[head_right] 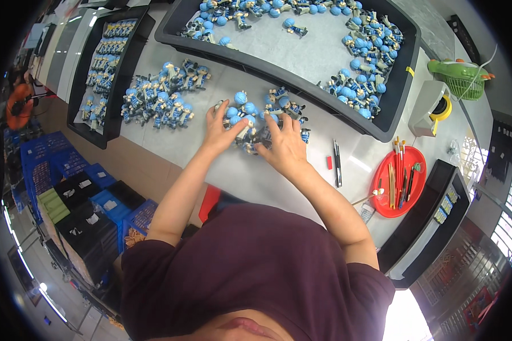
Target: The person assembles small blue and white toy figures at a workbench. They pick up individual figures, attach small red accessories to them, and place the completed units into a black tray. The person also gathers loose figures from the table and organizes them into the tray.
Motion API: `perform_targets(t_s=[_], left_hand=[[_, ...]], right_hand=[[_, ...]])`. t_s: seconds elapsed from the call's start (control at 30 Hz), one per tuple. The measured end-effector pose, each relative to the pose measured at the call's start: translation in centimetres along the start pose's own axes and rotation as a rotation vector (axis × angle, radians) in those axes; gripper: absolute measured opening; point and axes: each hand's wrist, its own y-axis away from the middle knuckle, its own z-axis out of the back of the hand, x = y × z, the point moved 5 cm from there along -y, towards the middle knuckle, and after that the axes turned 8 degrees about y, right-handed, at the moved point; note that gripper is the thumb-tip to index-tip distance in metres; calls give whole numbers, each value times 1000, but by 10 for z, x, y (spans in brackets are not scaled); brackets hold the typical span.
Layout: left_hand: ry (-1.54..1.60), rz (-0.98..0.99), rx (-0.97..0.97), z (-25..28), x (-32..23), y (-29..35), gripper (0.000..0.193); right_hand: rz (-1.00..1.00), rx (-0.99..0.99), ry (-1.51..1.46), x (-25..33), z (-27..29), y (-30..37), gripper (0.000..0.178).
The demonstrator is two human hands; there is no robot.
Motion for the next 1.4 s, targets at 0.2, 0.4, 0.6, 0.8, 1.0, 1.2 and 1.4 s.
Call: perform_targets(t_s=[0.2, 0.4, 0.6, 0.8, 1.0, 1.2, 1.4], left_hand=[[57, -195, -290, -3, 7, -8, 60], [69, -216, -125, -22, -5, -29, 52], [28, -290, -187, -1, -20, -26, 51], [70, -643, -456, 26, -102, -8, 35], [104, -734, 197, -62, -216, -53, 36], [-451, -252, 919, -193, -192, -126, 93], [-606, -135, 1023, -233, -172, -133, 126]], right_hand=[[281, -154, -89, 13, 6, 28, 68], [339, -165, 28, -12, -24, 37, 62], [403, -594, -123, -47, 72, 37, 51], [-153, -266, -223, -171, 141, -12, 50], [-83, 404, -14, -216, 119, -46, 90], [-116, 518, 145, -215, 113, -63, 89], [-122, 328, 381, -235, 89, -64, 95]])
